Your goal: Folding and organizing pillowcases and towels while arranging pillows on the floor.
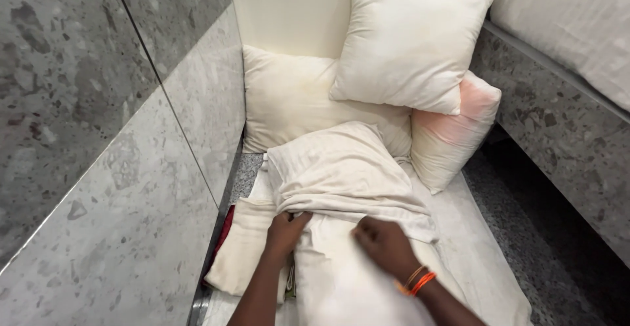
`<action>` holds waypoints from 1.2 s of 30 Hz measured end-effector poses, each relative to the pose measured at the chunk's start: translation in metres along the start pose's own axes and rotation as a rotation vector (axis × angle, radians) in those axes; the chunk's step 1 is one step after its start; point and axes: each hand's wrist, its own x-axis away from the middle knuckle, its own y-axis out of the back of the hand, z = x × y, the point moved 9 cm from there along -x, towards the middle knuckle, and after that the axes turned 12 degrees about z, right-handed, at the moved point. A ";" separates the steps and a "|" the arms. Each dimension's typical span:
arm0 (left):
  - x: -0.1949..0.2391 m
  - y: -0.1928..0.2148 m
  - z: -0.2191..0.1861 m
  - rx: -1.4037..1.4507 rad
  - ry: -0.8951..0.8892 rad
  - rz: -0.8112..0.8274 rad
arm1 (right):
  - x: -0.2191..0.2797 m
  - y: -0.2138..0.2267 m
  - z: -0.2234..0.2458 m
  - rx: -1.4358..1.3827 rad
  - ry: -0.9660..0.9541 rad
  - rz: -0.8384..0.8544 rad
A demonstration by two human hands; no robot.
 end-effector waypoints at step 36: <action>-0.039 0.001 -0.006 -0.229 0.016 -0.134 | -0.026 0.051 -0.161 -0.356 -0.292 -0.382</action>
